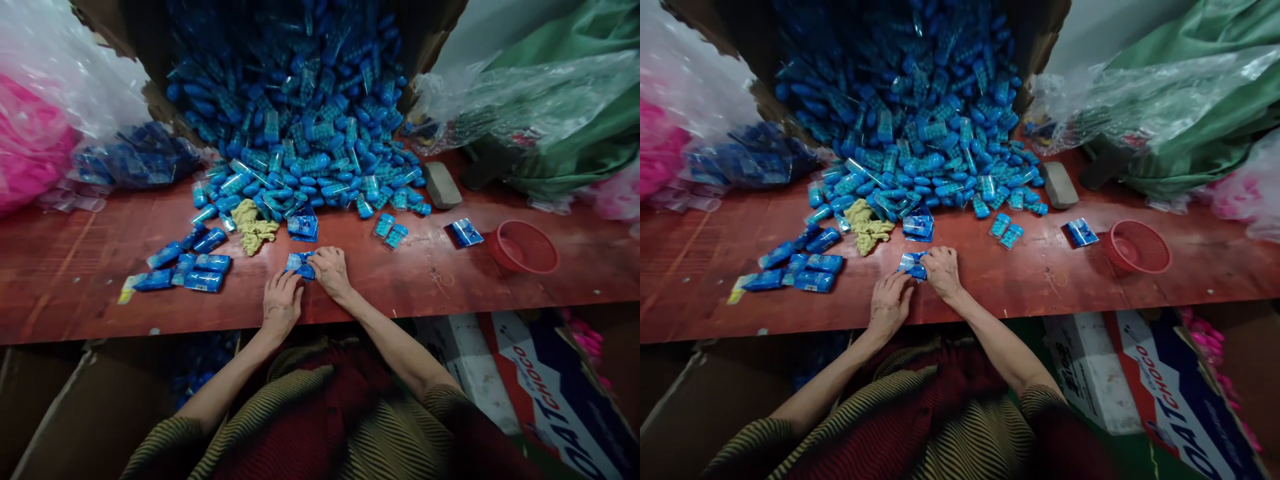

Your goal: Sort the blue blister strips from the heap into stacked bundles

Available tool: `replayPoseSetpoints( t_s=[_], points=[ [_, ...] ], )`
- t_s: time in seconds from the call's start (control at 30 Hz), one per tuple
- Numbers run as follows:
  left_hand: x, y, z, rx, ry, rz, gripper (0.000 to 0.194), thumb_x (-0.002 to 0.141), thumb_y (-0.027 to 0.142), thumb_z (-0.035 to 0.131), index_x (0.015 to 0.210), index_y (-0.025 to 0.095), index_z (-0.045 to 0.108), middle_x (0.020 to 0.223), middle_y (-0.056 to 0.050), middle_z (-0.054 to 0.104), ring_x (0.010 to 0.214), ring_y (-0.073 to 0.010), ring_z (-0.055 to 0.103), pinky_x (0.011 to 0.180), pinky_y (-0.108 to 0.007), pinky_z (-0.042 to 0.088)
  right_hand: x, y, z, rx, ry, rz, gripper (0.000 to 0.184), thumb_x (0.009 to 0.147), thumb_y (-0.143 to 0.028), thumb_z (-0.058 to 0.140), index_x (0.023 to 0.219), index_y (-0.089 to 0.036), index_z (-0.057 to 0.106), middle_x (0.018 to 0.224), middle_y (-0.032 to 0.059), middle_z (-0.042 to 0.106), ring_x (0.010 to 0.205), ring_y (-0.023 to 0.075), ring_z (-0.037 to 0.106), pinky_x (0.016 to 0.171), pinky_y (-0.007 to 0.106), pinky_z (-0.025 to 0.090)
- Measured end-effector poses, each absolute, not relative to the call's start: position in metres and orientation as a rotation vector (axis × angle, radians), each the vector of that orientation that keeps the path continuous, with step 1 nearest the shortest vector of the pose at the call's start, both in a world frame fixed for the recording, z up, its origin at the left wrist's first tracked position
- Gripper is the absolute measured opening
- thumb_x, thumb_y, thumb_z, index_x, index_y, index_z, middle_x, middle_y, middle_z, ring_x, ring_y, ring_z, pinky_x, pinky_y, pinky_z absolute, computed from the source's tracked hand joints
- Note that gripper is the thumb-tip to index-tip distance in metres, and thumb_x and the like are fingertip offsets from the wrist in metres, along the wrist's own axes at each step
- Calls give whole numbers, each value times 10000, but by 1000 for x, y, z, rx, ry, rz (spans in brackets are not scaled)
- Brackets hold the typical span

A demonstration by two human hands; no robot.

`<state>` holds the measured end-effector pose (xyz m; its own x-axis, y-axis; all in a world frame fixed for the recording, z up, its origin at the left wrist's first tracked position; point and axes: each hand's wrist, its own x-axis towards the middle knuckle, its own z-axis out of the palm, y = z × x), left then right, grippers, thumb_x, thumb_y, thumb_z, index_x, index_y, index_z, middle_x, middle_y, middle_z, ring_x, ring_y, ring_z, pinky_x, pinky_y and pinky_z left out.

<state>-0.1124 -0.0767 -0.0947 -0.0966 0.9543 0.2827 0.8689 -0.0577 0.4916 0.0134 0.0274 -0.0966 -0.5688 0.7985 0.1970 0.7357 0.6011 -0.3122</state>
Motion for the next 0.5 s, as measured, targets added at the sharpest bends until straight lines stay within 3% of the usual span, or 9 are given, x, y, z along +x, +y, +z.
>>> replayPoseSetpoints(
  t_s=[0.17,0.33,0.43,0.5],
  points=[
    [-111,-75,-83,1755,2012,1084,229,864,230,476,1041,163,605,936,-95,668,843,-201,613,774,-330,473,11,35,-100,-1213,-2608,72,244,934,-185,405,846,-131,626,859,108,620,823,226,459,760,337,292],
    [-117,-69,-66,1367,1952,1287,262,815,295,544,1025,157,617,974,-103,662,881,-211,607,819,-357,463,15,31,-81,-1120,-2527,125,231,941,-204,397,831,-144,591,809,86,606,790,216,463,745,329,311],
    [-111,-65,-60,873,1658,1267,394,755,390,611,1057,138,592,896,-83,675,719,-176,622,650,-303,488,18,12,-66,-1035,-2388,131,261,955,-219,356,835,-150,577,825,89,607,811,210,480,785,346,334],
    [-104,-63,-61,653,1516,1284,405,689,416,670,970,128,616,825,-56,673,670,-154,610,607,-270,476,19,-3,-61,-986,-2321,200,269,952,-217,348,819,-158,573,847,98,613,841,209,499,802,354,357]
  ],
)
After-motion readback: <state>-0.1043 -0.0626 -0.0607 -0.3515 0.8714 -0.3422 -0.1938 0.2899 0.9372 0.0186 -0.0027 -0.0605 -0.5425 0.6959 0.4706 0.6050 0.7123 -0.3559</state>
